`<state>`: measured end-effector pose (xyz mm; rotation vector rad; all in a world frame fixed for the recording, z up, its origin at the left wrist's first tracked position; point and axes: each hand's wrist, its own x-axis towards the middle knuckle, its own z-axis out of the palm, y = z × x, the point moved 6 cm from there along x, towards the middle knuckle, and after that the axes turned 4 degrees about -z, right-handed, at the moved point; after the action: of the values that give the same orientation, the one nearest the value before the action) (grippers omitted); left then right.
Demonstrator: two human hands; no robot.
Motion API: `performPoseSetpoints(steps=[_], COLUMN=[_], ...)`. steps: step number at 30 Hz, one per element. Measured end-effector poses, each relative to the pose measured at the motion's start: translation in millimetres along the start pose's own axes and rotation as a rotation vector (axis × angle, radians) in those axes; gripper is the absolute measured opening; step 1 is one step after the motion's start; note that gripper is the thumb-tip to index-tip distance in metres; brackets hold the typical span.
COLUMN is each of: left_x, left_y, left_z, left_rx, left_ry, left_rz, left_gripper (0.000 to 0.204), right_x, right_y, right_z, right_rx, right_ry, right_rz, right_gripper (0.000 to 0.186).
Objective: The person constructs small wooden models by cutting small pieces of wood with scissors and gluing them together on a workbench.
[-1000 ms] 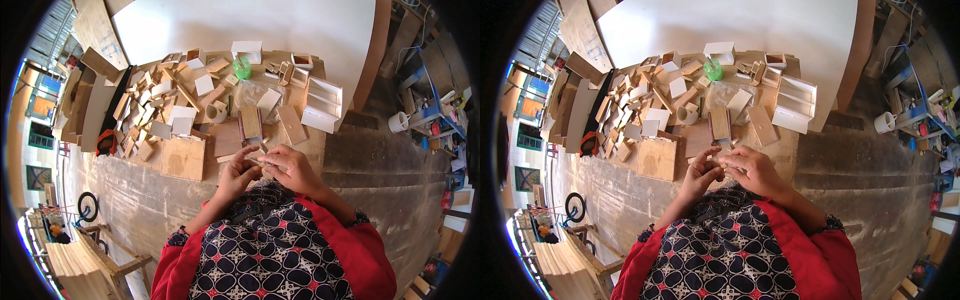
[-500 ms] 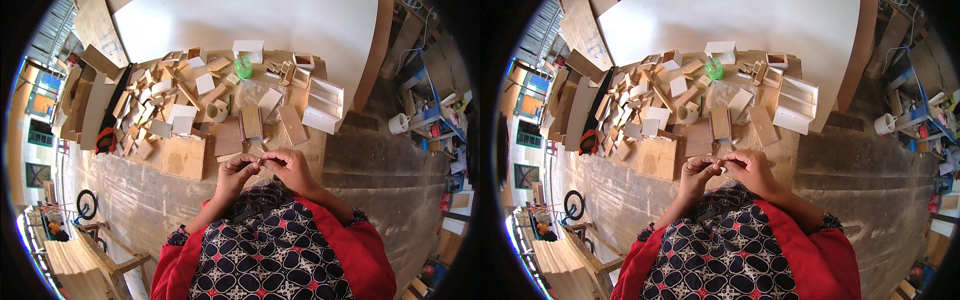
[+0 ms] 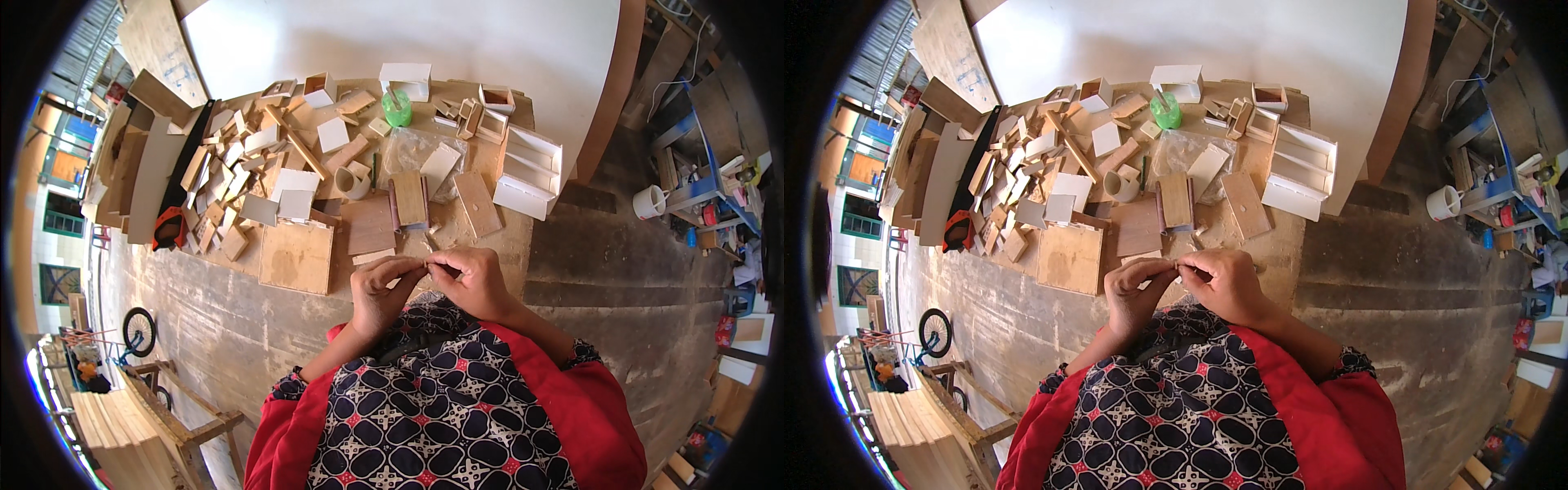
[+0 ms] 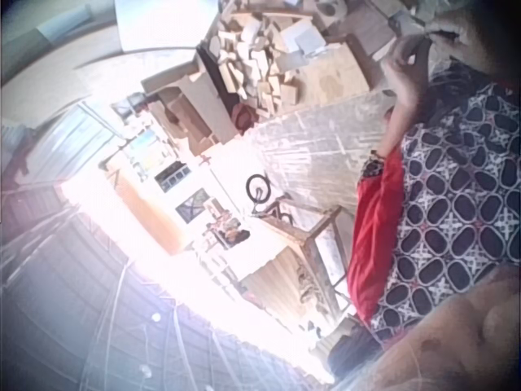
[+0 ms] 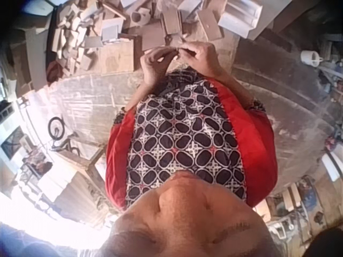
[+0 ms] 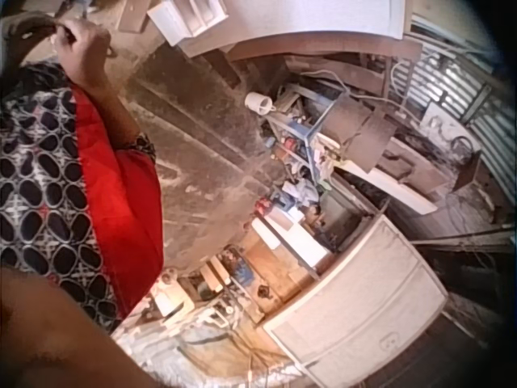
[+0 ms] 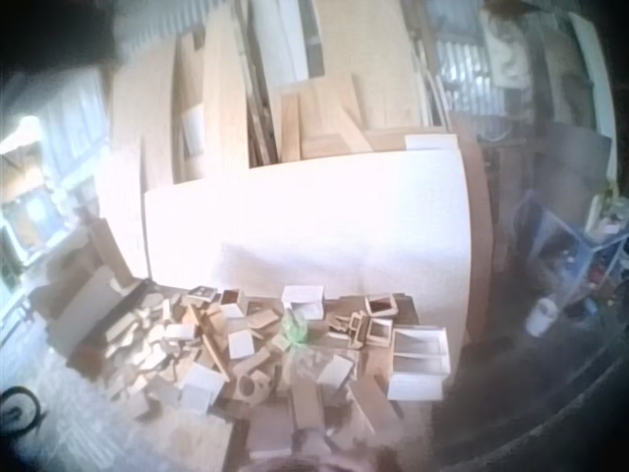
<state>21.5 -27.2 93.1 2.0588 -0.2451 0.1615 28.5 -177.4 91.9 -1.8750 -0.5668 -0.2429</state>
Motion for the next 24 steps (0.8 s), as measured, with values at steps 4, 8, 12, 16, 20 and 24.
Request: performPoseSetpoints(steps=[4,8,12,16,20,24], left_x=[0.0,0.2,-0.3,-1.8,-1.5,-3.5], left_y=[0.5,3.3,5.7,2.8,0.1,-7.3], left_z=[-0.2,2.0,3.7,6.1,7.7,9.7], left_rx=[0.004,0.012,0.019,-0.019,-0.076,-0.148], left_ry=[-0.011,-0.030,-0.042,-0.049,-0.069,-0.082], left_rz=[0.056,0.109,0.129,0.094,0.039,-0.039], left_gripper=[0.011,0.014,0.016,0.015,0.013,0.010], right_x=[1.0,1.7,3.3,1.2,0.0,-1.4], right_y=[-2.2,-4.6,-5.3,-2.5,-1.9,1.9], right_z=[1.0,0.5,0.0,1.6,1.1,2.6], right_rx=[-0.081,-0.118,-0.114,-0.102,-0.108,-0.083], right_ry=[-0.022,-0.039,-0.045,-0.021,-0.010,0.003], right_rz=[-0.091,-0.106,-0.105,-0.118,-0.137,-0.117], right_gripper=[0.008,0.008,0.009,0.010,0.011,0.009])
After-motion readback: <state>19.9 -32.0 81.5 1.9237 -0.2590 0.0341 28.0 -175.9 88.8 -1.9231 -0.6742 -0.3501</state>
